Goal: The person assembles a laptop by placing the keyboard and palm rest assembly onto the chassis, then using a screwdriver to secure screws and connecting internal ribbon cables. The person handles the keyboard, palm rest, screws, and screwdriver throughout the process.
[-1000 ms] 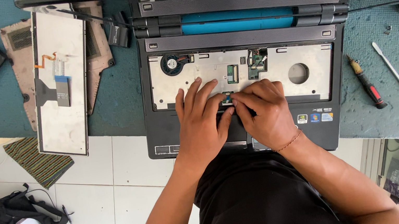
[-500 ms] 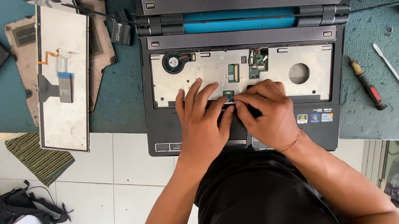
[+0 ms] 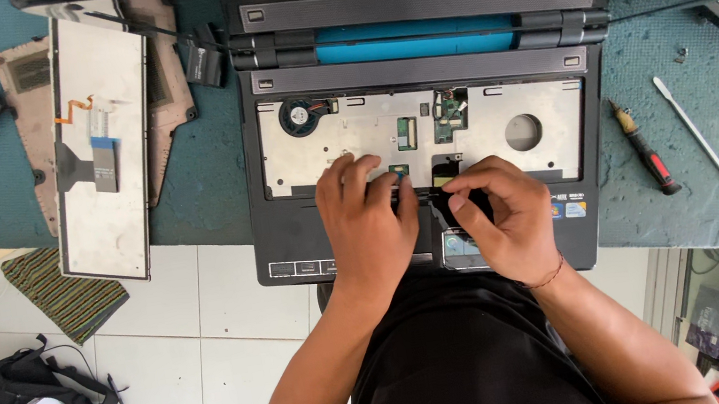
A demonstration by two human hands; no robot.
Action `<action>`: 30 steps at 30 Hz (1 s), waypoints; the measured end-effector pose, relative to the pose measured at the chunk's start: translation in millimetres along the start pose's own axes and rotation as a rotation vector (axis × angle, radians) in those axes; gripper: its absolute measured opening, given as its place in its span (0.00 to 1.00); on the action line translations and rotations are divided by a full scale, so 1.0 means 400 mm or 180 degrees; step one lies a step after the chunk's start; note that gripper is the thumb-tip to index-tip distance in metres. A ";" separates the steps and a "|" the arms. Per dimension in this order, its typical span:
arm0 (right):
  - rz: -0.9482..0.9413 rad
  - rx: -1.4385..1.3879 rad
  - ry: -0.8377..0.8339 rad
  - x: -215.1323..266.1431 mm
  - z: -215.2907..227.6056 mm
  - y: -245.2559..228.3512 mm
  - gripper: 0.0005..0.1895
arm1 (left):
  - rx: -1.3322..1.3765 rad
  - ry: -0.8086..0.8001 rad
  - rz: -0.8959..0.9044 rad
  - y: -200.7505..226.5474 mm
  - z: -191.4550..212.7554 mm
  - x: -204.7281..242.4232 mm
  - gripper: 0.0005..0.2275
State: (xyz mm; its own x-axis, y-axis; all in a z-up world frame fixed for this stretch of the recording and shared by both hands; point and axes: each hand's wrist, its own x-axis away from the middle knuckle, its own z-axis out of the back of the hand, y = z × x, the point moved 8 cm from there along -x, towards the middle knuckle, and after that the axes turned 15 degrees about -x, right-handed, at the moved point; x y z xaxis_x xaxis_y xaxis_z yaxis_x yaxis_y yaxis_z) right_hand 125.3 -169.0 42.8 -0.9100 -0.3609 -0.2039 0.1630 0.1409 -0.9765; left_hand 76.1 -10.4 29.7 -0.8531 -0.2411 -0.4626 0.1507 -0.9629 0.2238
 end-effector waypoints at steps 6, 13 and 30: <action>0.0213 0.0230 -0.0014 0.008 0.006 -0.013 0.06 | -0.0201 -0.0071 0.0159 0.010 0.018 -0.021 0.05; 0.0349 0.0252 -0.0103 0.011 0.003 -0.016 0.07 | -0.0437 -0.0007 0.0370 0.008 -0.005 -0.013 0.05; 0.0378 0.0286 -0.0250 0.014 0.005 -0.013 0.11 | -0.0345 -0.0074 0.0671 0.008 0.014 -0.032 0.06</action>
State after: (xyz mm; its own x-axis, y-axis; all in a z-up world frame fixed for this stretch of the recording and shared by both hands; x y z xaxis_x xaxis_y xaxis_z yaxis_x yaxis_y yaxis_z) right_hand 120.0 -173.5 46.5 -0.8504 -0.4180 -0.3196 0.3041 0.1052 -0.9468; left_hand 84.7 -9.7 41.0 -0.8083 -0.4364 -0.3952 0.3783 -0.8993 0.2194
